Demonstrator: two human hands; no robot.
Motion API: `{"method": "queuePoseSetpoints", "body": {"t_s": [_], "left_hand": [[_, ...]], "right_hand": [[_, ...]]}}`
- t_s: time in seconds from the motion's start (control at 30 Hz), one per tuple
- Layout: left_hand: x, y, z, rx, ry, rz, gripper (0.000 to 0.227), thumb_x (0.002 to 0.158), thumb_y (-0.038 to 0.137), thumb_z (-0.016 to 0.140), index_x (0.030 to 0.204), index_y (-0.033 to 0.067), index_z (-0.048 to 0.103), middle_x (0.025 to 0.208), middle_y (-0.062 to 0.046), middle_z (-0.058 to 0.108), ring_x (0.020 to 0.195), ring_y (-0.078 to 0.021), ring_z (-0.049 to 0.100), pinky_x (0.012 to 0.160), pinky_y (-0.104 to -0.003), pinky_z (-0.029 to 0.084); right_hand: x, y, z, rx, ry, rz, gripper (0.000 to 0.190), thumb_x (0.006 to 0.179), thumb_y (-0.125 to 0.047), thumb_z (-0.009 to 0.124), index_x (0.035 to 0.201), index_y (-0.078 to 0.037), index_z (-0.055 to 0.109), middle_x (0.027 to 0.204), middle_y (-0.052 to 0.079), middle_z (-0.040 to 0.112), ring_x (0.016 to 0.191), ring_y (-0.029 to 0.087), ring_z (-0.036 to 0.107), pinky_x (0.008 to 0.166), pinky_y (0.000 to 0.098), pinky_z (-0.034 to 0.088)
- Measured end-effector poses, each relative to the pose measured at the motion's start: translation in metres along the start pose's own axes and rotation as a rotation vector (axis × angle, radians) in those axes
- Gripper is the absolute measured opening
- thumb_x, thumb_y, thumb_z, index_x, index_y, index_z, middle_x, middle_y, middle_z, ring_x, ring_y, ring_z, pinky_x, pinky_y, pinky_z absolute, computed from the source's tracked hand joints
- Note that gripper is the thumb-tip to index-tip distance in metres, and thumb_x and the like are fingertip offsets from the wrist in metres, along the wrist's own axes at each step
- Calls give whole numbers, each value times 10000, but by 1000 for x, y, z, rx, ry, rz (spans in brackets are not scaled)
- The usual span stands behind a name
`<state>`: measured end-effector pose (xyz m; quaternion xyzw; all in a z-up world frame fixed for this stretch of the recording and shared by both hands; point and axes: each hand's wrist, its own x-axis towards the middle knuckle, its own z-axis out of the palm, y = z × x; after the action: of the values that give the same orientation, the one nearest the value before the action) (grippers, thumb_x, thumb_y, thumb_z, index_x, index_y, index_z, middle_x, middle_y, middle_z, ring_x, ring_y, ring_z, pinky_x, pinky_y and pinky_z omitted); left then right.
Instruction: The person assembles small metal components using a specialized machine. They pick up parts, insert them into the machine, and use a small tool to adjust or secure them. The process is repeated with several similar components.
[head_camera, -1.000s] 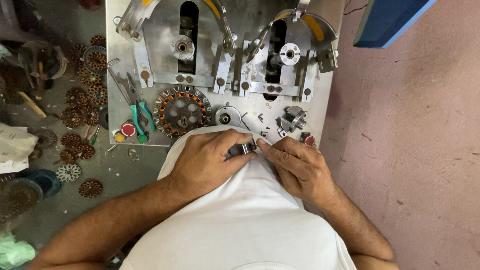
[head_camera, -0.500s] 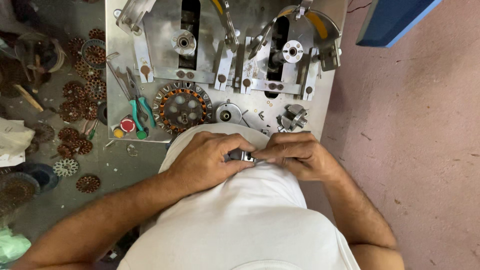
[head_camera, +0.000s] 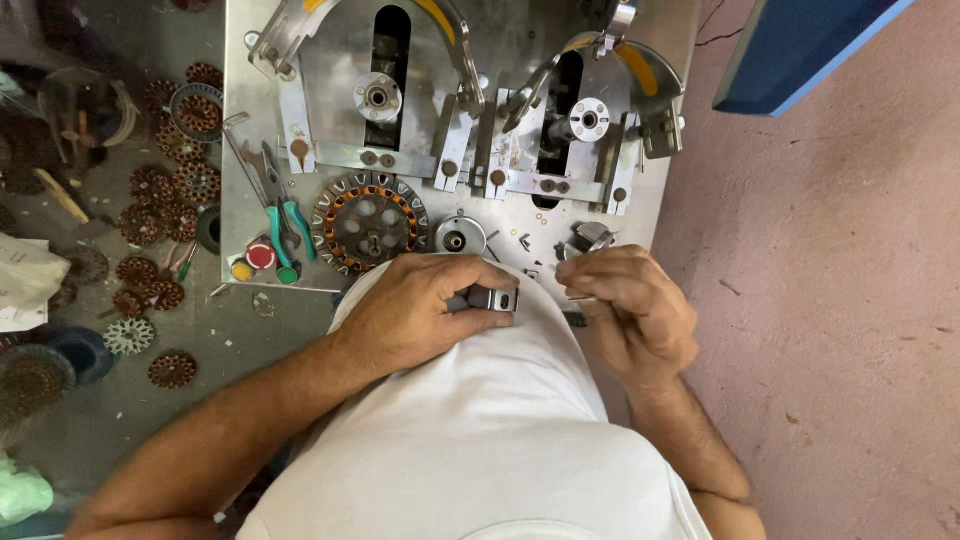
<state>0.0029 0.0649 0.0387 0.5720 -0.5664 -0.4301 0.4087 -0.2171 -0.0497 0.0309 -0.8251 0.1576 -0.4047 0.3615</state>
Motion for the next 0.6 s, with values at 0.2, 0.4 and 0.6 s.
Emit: {"method": "queuePoseSetpoints", "body": {"t_s": [0.2,0.4,0.6], "left_hand": [[4,-1,2,6,-3,-13,344,819,250,853,1098,92,728,1049,-51,796,897,-187,794,757,-304,630],[2,-2,2,-6,4,13,339,830,240,855,1101,80,727,1049,-56,795,913,-185,794,782,-304,637],[3,-3,3,0,27,32,340,826,239,855,1093,73,725,1043,-57,793,915,-181,793,797,-303,641]], "right_hand": [[-16,-12,5,521,145,288,194,1011,15,701,1172,-48,612,1070,151,712,998,252,765,854,405,698],[-15,-10,12,540,114,286,197,1000,27,692,1165,-34,604,1052,164,716,1016,261,763,849,401,705],[-10,-10,13,459,77,258,227,957,1,756,1126,-43,611,1047,144,704,1006,237,761,844,357,697]]}}
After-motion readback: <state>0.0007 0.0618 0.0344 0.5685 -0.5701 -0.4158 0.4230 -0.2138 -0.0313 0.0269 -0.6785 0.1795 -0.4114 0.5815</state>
